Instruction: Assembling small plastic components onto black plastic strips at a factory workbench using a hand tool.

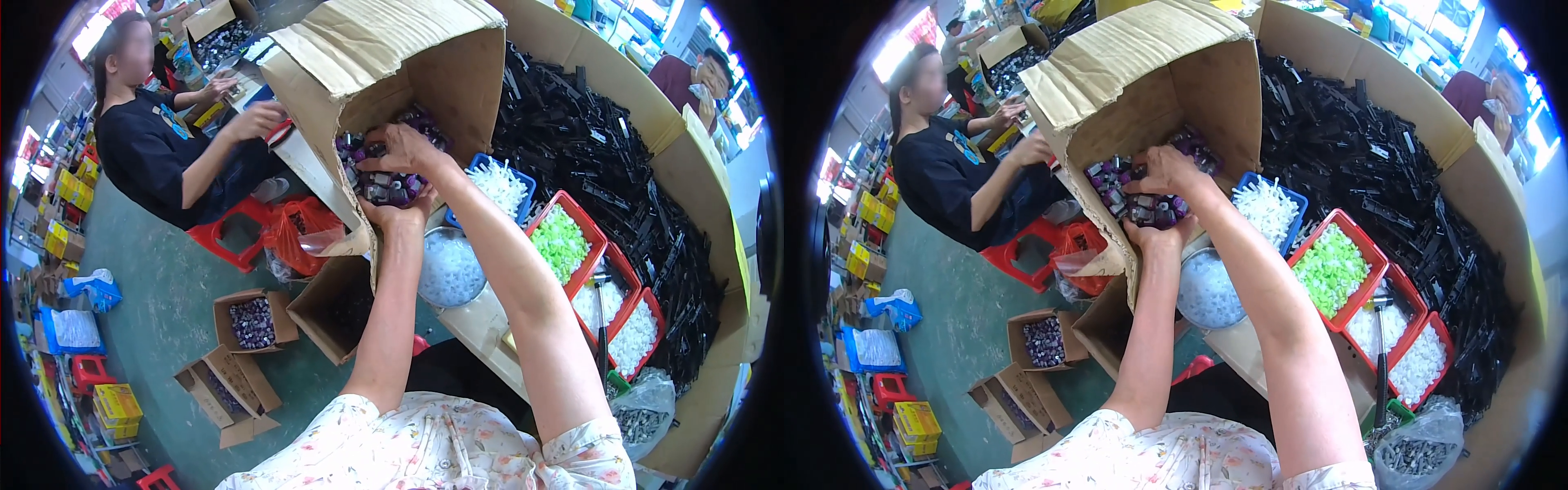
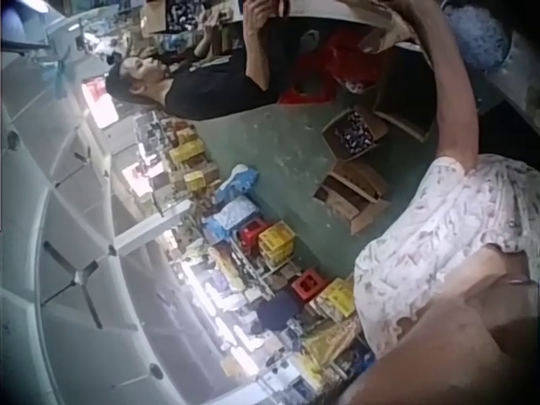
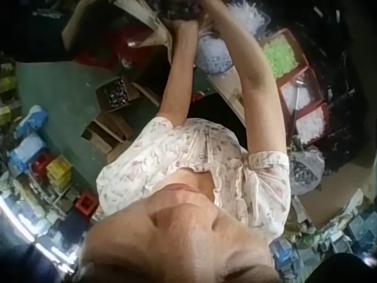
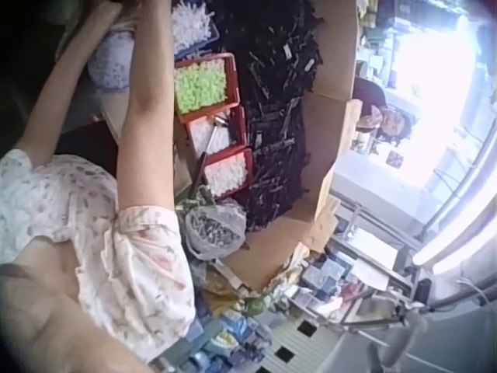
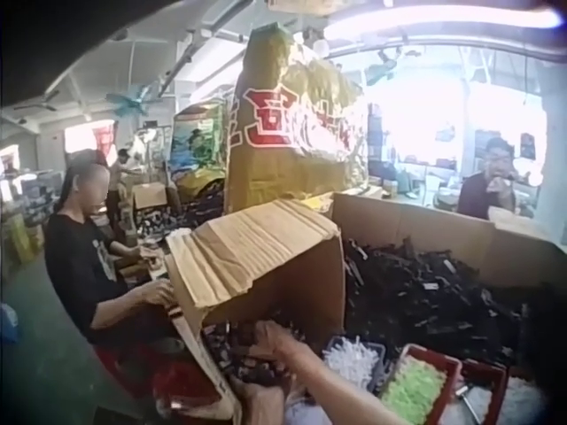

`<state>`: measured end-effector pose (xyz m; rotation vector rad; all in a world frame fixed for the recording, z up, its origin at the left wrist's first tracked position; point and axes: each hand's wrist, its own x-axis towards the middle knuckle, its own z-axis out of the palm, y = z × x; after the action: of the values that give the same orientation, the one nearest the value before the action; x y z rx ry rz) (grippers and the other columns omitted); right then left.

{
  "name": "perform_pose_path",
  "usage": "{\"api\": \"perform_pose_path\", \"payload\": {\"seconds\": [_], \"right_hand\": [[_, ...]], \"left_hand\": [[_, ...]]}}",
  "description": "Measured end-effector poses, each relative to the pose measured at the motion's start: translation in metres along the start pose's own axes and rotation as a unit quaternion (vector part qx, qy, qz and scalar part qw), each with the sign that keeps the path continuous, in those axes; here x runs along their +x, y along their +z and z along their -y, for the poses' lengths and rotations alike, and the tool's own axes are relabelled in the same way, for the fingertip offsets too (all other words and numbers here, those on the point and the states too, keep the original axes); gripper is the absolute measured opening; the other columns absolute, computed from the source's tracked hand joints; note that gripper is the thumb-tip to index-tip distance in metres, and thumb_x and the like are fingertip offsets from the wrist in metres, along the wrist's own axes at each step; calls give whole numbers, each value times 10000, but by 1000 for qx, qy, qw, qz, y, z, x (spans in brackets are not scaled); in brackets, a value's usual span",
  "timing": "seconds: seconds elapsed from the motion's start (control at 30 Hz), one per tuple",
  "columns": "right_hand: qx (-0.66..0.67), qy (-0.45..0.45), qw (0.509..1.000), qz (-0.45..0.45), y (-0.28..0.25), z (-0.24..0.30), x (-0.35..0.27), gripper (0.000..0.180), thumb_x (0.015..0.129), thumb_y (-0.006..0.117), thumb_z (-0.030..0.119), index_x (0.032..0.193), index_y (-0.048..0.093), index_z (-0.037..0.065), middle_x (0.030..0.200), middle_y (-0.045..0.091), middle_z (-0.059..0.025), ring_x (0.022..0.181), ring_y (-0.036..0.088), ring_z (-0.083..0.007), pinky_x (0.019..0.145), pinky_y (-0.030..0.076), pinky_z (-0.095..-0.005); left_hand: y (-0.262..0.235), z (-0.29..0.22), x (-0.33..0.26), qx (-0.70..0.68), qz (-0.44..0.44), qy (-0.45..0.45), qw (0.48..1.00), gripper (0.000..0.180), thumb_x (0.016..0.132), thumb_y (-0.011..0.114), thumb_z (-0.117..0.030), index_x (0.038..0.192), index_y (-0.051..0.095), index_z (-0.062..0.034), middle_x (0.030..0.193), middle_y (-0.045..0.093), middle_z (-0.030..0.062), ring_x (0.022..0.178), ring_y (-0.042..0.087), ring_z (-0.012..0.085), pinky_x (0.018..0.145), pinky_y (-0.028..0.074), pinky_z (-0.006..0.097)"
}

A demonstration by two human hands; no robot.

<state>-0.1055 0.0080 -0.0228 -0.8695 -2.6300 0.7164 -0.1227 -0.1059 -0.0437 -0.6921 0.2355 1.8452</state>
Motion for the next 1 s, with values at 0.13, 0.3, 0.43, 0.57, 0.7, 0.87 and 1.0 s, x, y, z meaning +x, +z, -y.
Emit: {"api": "perform_pose_path", "payload": {"seconds": [0.13,0.3,0.43,0.57,0.7,0.87,1.0], "right_hand": [[-4,-10,1000,-1,-3,-4,-6,724,679,765,559,1200,713,59,1140,699,-227,1085,660,-367,985,497,-413],[43,-6,999,-20,0,-2,-5,681,679,761,552,1116,740,31,1045,710,-248,1010,680,-369,936,513,-398],[44,-11,999,-23,5,-1,-11,639,683,756,553,1023,761,12,961,714,-254,943,693,-367,890,523,-410],[60,-26,997,-30,8,-3,-20,578,678,762,523,975,772,27,907,716,-244,895,695,-366,858,528,-417],[76,-52,993,-73,20,-5,-28,514,676,769,475,952,774,42,938,719,-220,903,686,-366,844,528,-421],[89,-75,985,-124,21,-1,-46,469,683,769,452,903,774,38,975,715,-212,909,676,-363,833,525,-427],[108,-79,974,-183,25,4,-64,414,678,780,432,865,782,63,923,688,-172,901,652,-370,825,513,-442]], "left_hand": [[-8,1,8,12,30,24,999,682,784,490,-731,1298,592,-294,1403,504,29,1375,380,268,1106,288,548],[7,7,-5,-12,-22,25,999,638,825,428,-698,1273,605,-280,1362,544,16,1361,413,243,1109,288,560],[-9,-3,6,29,33,15,999,673,829,375,-691,1297,594,-259,1392,525,24,1384,390,236,1111,284,570],[-17,-10,13,48,23,-21,998,697,824,369,-705,1292,597,-241,1364,554,20,1369,414,229,1113,278,577],[-6,-8,9,-3,0,-55,998,658,815,417,-663,1261,605,-217,1337,581,39,1309,488,231,1096,338,529],[1,-10,4,-81,-14,-80,993,544,860,404,-549,1195,626,-182,1315,604,71,1244,554,219,1070,402,456],[3,-10,12,-161,-67,-108,979,615,756,549,-571,1217,621,-170,1304,600,88,1234,567,265,1049,433,483]]}}
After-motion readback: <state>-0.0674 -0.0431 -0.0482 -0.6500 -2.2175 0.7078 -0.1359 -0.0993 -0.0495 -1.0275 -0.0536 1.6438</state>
